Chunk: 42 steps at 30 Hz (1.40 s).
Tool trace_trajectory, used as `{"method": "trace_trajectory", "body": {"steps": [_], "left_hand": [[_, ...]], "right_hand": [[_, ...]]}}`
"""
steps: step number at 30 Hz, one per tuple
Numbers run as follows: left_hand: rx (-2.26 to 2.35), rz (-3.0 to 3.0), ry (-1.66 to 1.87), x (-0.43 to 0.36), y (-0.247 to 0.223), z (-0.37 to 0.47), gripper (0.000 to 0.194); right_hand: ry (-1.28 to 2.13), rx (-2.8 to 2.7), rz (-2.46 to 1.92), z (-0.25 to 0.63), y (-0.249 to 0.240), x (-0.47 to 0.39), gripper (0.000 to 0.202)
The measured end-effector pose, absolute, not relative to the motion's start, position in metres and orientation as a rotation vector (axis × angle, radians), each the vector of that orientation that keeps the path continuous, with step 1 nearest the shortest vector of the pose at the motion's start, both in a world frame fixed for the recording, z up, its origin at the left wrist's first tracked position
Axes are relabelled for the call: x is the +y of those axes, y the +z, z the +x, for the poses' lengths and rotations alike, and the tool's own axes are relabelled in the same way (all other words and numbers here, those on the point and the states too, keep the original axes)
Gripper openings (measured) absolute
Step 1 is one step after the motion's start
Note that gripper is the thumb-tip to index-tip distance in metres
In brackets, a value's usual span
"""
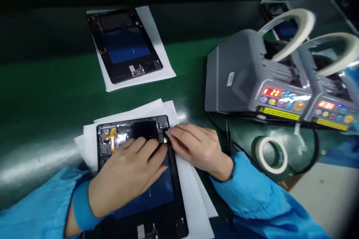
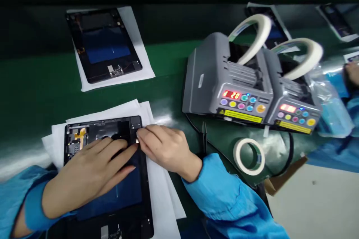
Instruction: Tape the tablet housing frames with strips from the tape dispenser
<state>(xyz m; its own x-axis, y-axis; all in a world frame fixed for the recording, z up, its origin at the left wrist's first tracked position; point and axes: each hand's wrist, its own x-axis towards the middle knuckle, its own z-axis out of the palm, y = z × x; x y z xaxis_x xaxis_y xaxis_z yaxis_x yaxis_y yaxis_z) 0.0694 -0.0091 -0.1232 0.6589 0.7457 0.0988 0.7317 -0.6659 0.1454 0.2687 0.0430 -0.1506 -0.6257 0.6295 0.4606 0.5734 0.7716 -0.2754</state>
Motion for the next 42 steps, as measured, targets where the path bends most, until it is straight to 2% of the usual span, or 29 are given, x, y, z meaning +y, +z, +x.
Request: {"method": "trace_trajectory", "body": {"steps": [5,10,16,25,31,36,42], "left_hand": [[1.202,2.78,0.211,-0.004,-0.114,0.067,0.029],[1.129,2.821,0.034,0.006,-0.094,0.085,0.032],[1.011,2.937,-0.307,0.018,-0.087,0.106,0.02],[0.847,3.171,-0.445,0.027,-0.09,0.121,0.023],[1.1,3.024,-0.254,0.029,-0.097,0.105,0.013],[1.405,2.742,0.115,0.022,-0.111,0.089,0.016],[1.394,2.659,0.217,0.018,-0.116,0.09,0.019]], "right_hand": [[0.34,-2.316,-0.912,0.277,-0.154,0.041,0.015],[0.342,-2.223,-0.909,0.293,-0.152,0.038,0.013],[0.418,-2.041,-1.024,0.308,-0.16,0.044,0.011],[0.502,-2.082,-0.936,0.309,-0.162,0.043,0.015],[0.495,-2.219,-0.915,0.307,-0.162,0.039,0.016],[0.366,-2.463,-0.834,0.293,-0.158,0.042,0.022],[0.366,-2.546,-0.768,0.285,-0.157,0.05,0.024]]}}
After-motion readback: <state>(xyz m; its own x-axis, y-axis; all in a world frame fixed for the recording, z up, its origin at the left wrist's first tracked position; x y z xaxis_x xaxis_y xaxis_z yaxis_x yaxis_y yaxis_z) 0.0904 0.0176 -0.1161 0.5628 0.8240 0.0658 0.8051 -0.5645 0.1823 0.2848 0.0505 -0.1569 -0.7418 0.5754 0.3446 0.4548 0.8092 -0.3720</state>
